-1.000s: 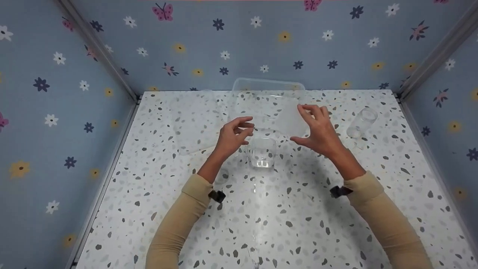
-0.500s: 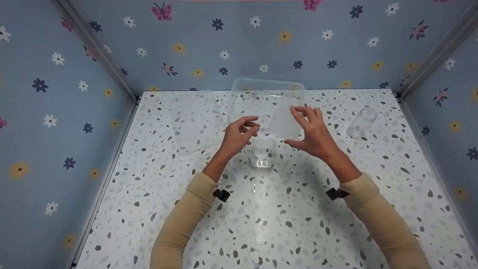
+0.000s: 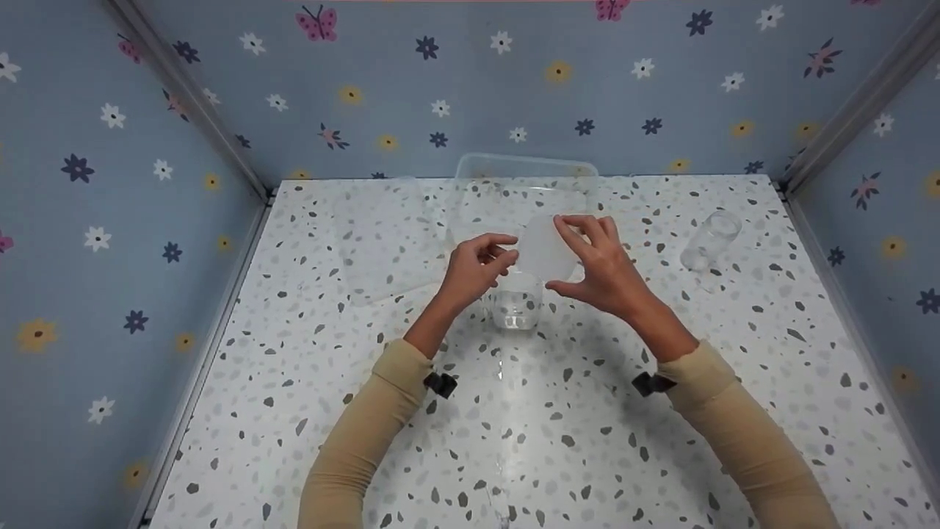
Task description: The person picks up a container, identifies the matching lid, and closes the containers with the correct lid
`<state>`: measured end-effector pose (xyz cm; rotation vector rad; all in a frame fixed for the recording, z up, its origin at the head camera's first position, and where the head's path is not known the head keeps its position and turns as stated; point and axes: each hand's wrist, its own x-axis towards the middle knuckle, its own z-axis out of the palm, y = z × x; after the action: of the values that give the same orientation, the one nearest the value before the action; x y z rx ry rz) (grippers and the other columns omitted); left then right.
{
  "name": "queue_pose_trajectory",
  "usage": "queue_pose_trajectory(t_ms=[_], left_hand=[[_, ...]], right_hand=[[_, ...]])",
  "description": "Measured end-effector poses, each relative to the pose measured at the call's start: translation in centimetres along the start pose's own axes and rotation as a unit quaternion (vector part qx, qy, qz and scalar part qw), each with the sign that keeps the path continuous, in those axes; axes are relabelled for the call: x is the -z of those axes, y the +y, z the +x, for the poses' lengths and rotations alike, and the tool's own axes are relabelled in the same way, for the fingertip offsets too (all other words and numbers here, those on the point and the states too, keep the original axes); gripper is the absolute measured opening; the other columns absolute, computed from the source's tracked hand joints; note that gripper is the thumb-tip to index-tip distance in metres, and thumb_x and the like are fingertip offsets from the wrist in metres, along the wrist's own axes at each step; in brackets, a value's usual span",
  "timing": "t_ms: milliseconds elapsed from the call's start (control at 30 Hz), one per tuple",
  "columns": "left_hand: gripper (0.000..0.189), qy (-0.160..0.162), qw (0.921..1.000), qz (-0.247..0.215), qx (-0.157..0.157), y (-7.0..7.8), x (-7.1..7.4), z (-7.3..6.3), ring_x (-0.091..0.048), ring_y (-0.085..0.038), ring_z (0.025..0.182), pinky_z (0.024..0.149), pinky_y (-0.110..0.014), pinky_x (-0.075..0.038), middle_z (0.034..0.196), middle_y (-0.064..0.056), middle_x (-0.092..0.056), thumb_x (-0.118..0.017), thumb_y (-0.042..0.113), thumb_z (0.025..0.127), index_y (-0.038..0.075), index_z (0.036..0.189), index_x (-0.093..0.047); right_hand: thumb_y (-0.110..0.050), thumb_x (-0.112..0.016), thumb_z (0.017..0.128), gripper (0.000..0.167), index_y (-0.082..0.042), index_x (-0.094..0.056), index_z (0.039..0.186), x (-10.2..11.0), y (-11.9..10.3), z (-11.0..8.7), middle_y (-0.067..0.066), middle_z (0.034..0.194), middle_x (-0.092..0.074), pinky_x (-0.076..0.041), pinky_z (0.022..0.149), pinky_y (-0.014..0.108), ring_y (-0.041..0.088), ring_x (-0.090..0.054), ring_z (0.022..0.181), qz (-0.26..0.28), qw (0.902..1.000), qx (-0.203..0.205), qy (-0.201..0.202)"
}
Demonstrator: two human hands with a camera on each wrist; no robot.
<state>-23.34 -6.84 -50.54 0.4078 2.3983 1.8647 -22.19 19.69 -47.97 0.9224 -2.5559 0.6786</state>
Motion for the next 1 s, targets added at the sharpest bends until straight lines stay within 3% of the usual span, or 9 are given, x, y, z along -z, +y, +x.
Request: queue_pose_trajectory(t_ms=[267, 600, 833, 1000], left_hand=[[0.025, -0.003, 1.0, 0.009, -0.001, 0.3, -0.3, 0.0, -0.069, -0.004, 0.08, 0.068, -0.021, -0.058, 0.1, -0.014, -0.083, -0.073, 0.022, 0.111, 0.004, 0.126, -0.082], [0.023, -0.004, 0.9999, 0.015, -0.007, 0.2, -0.4, 0.0, -0.068, -0.004, 0.078, 0.067, -0.021, -0.056, 0.098, -0.012, -0.082, -0.073, 0.022, 0.111, 0.003, 0.122, -0.082], [0.02, 0.003, 0.9999, 0.005, -0.014, -0.2, 0.3, -0.4, -0.068, -0.006, 0.077, 0.065, -0.021, -0.055, 0.094, -0.007, -0.08, -0.073, 0.019, 0.111, 0.004, 0.119, -0.083], [0.021, 0.021, 0.9997, 0.002, -0.007, -0.5, 1.1, -0.8, -0.071, -0.013, 0.078, 0.065, -0.02, -0.055, 0.09, -0.002, -0.08, -0.073, 0.019, 0.111, 0.003, 0.119, -0.083]], right_hand=[[-0.018, -0.103, 0.084, 0.1, -0.003, -0.051, 0.168, -0.2, -0.2, 0.0, 0.023, 0.158, -0.055, -0.059, 0.102, 0.059, 0.041, -0.05, 0.128, 0.0, 0.9998, 0.018, -0.005], [-0.022, -0.103, 0.084, 0.104, -0.002, -0.047, 0.17, 0.0, 0.1, 0.0, 0.026, 0.159, -0.052, -0.058, 0.106, 0.062, 0.046, -0.052, 0.131, 0.009, 0.9996, 0.021, -0.016], [-0.025, -0.102, 0.086, 0.103, -0.004, -0.046, 0.17, 0.9, 1.2, -0.4, 0.031, 0.159, -0.05, -0.052, 0.116, 0.07, 0.051, -0.049, 0.145, 0.059, 0.9982, -0.005, -0.007], [-0.021, -0.099, 0.089, 0.097, -0.003, -0.048, 0.169, 1.3, 1.7, -0.6, 0.032, 0.155, -0.053, -0.054, 0.112, 0.068, 0.05, -0.053, 0.143, 0.086, 0.9959, -0.028, 0.009]])
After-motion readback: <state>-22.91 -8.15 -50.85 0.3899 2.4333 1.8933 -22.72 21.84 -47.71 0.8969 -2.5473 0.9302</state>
